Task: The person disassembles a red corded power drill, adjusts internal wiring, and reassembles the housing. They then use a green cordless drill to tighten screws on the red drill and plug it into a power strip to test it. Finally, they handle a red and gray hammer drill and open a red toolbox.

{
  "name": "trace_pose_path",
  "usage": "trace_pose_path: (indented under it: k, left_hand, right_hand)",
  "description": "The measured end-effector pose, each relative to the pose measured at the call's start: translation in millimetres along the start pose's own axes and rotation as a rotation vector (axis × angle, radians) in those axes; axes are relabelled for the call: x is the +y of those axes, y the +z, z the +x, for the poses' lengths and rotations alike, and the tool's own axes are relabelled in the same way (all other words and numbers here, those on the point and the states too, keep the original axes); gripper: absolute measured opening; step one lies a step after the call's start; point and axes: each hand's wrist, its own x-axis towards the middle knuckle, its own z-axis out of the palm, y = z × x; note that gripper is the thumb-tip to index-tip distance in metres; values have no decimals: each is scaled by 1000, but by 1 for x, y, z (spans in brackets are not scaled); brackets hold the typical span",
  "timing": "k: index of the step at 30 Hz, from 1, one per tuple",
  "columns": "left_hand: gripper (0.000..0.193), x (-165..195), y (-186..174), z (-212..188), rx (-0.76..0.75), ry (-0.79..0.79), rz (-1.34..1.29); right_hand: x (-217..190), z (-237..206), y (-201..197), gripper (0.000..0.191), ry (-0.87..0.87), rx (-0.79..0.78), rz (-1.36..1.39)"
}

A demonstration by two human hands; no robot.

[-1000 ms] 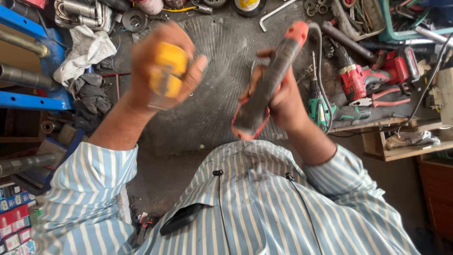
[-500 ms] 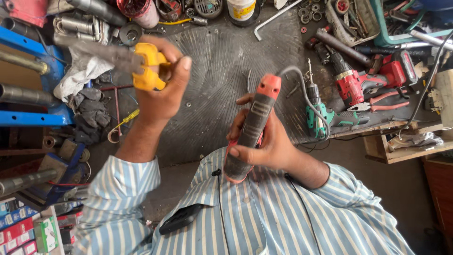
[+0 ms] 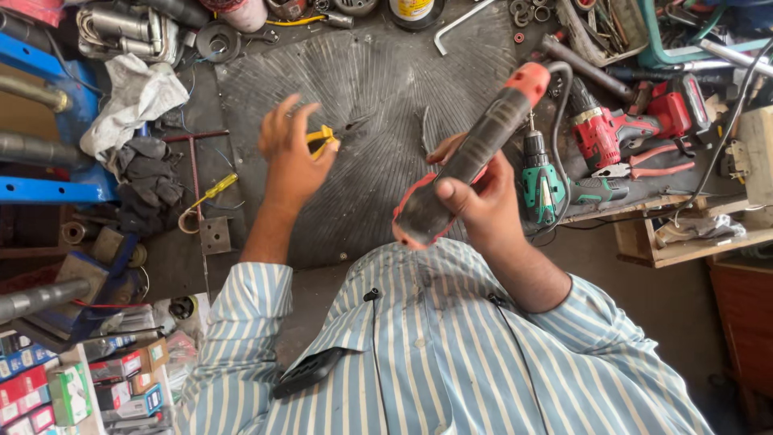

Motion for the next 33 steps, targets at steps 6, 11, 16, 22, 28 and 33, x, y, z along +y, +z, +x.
trace_pose_path:
  k: [6,11,16,22,28,33]
  left_hand:
    - [84,110,-55,-15,-417,196,-1003]
    - [84,160,-63,-17,-182,230,-695]
    - [71,164,-55,-6,-147,276,-682]
    - [72,162,-50,1,-205,260,-766]
    - [69,145,-43,2,-350,243,-901]
    - [74,118,-6,-2,-401,104,-1252]
  right_hand:
    - [-6,-2,5,83,88,-26,157]
    - [-21,-6,2,89,169,-82,77]
    - [-21,-2,-8,82,49,-107,-12]
    - [-14,-4,-15,75,118,-80,156]
    - [1,-11,-18,85,26,-79,97]
    - [18,-32,-39,88,-126,-151,6]
